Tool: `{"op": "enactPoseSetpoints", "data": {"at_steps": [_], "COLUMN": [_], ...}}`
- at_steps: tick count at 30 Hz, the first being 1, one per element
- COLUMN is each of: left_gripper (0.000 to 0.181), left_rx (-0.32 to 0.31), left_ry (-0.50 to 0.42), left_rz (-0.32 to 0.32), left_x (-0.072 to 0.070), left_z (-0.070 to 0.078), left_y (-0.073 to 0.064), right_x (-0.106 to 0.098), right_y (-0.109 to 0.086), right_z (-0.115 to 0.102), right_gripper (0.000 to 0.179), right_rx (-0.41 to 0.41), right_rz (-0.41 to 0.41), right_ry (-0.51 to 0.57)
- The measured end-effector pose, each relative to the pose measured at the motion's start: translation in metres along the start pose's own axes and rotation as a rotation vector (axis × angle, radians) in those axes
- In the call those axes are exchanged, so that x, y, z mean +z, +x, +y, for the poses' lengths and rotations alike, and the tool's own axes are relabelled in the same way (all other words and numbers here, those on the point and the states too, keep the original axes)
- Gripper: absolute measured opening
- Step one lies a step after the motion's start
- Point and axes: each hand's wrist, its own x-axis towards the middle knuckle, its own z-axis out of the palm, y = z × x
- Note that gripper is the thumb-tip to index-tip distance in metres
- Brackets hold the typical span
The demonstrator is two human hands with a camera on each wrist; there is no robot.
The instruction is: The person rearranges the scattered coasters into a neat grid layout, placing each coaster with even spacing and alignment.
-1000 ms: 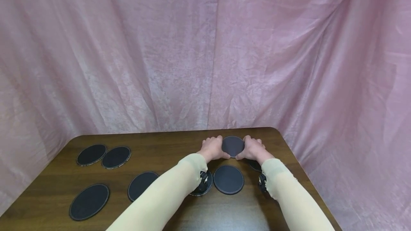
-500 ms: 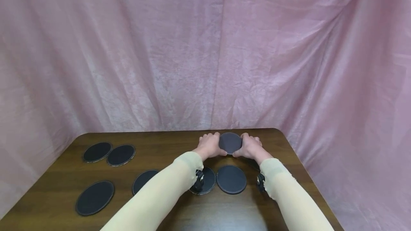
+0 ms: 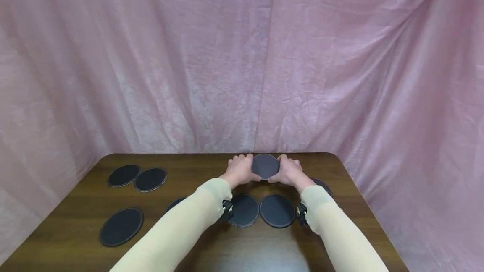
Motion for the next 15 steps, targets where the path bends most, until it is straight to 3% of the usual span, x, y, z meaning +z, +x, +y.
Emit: {"op": "enactPoseSetpoints", "data": {"at_steps": [7,15], "left_gripper": [0.088,0.085], "left_rx": [-0.020,-0.048], "left_ry": [-0.022,-0.046], "left_rz": [-0.003,-0.002], "left_x": [-0.007,-0.002], "left_z": [-0.017,-0.038], "left_y": [-0.009,-0.019], "right_x": [0.009,0.021], "right_y": [0.004,0.005], "right_z": [-0.015,-0.029], "right_gripper": [0.092,0.089], "right_rx": [-0.016,-0.048], "right_rz": [-0.006,-0.038], "right_ry": [0.032,0.054]}}
